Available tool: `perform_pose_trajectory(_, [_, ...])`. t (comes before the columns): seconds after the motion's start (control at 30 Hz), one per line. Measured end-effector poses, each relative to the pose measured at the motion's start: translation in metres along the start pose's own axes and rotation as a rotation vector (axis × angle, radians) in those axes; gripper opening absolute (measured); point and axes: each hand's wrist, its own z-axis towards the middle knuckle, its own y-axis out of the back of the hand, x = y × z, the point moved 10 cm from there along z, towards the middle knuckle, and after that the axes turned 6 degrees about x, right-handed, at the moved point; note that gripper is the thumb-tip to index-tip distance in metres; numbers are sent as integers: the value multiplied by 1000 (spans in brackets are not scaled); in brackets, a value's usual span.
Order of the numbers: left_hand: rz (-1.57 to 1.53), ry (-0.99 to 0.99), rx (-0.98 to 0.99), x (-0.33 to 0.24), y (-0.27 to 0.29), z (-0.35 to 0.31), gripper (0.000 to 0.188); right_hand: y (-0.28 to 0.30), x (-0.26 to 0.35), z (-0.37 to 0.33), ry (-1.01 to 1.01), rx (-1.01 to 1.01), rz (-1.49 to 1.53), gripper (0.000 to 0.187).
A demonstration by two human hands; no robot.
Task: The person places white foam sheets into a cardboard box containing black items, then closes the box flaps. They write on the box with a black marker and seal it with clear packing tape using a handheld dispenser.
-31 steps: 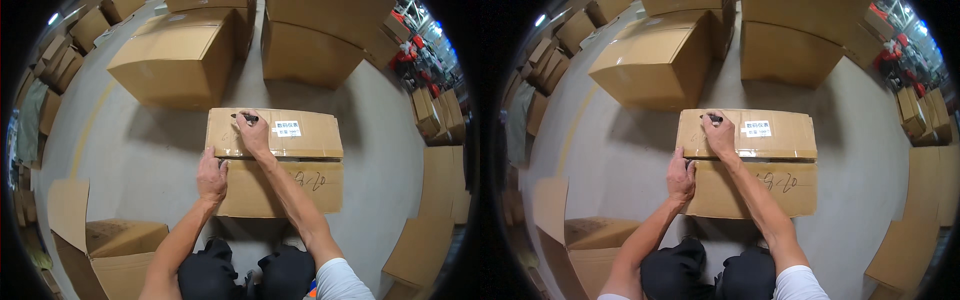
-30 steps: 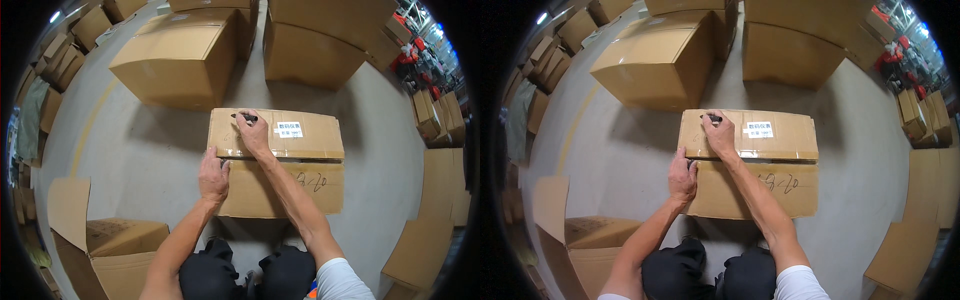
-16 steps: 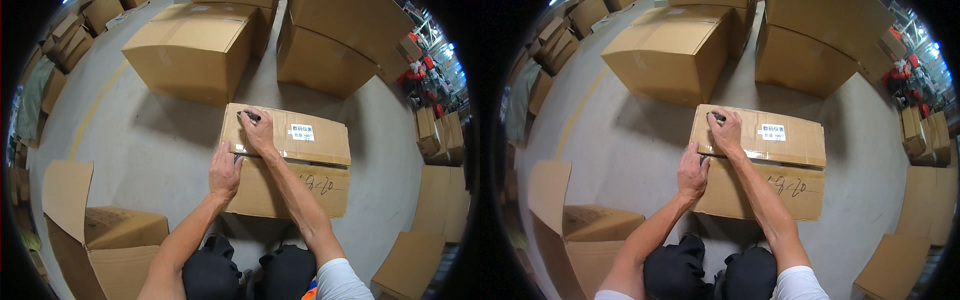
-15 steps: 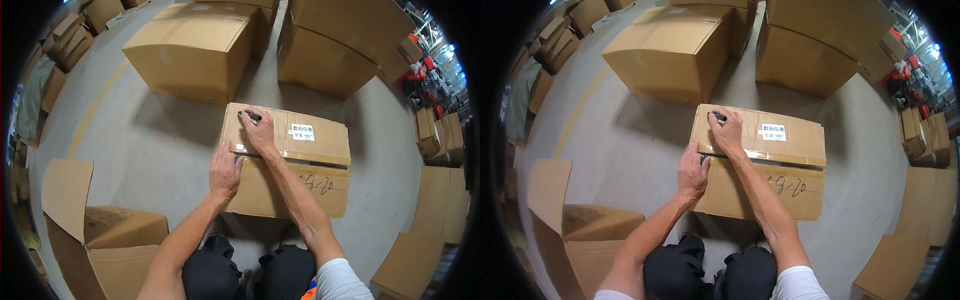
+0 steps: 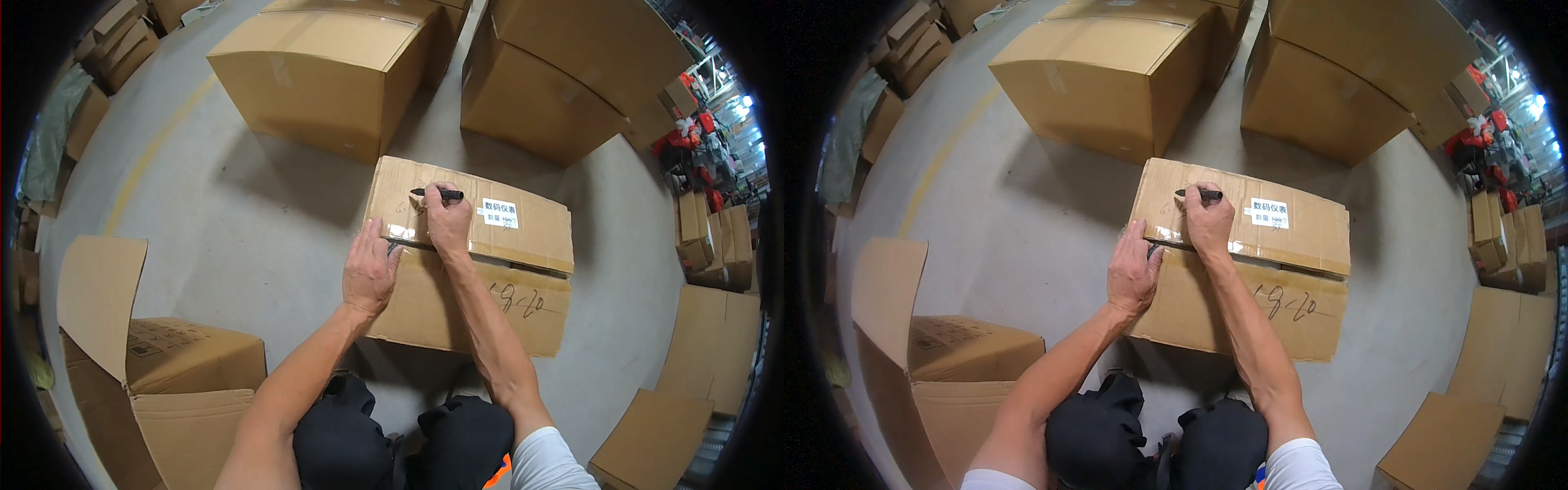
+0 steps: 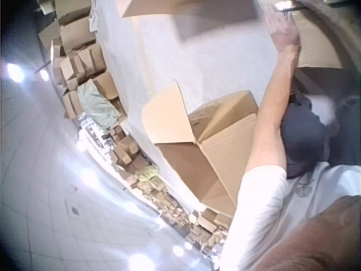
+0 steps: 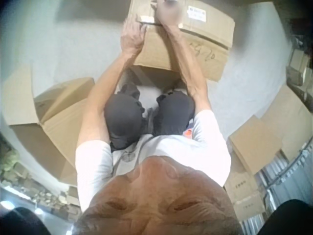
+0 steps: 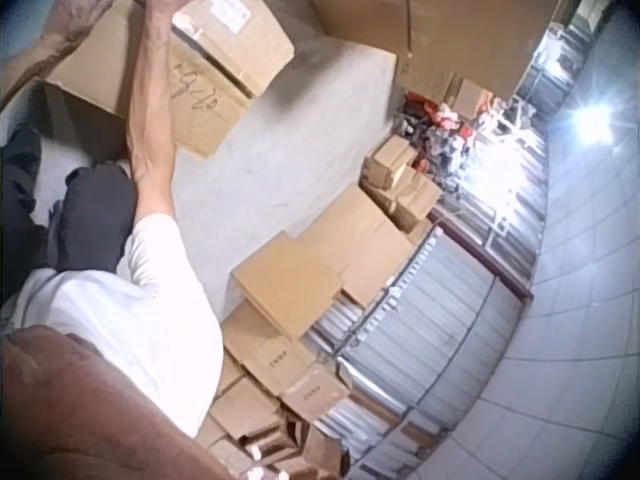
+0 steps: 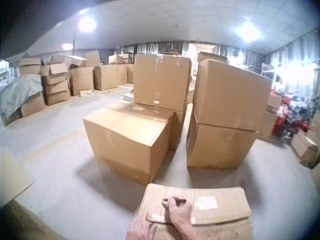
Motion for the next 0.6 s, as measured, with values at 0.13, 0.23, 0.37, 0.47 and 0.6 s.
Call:
perform_pose_trajectory(0.13, [-4, -14, 11, 0, -1, 1, 45, -2, 0, 0, 69, -19, -81, 23])
perform_pose_trajectory(0.23, [-12, 1, 10, 1, -1, 1, 42, 1, 3, 1, 95, -37, -143, 24])
perform_pose_trajectory(0.37, [-11, 12, 13, 4, -1, -1, 38, -4, 5, -1, 73, -14, -132, 23])
perform_pose_trajectory(0.47, [-18, 6, 7, 2, -1, 1, 38, 6, 1, -3, 71, -89, -93, 20])
perform_pose_trajectory(0.6, [-7, 8, 14, 1, -1, 1, 39, 1, 7, -1, 113, -67, -143, 17])
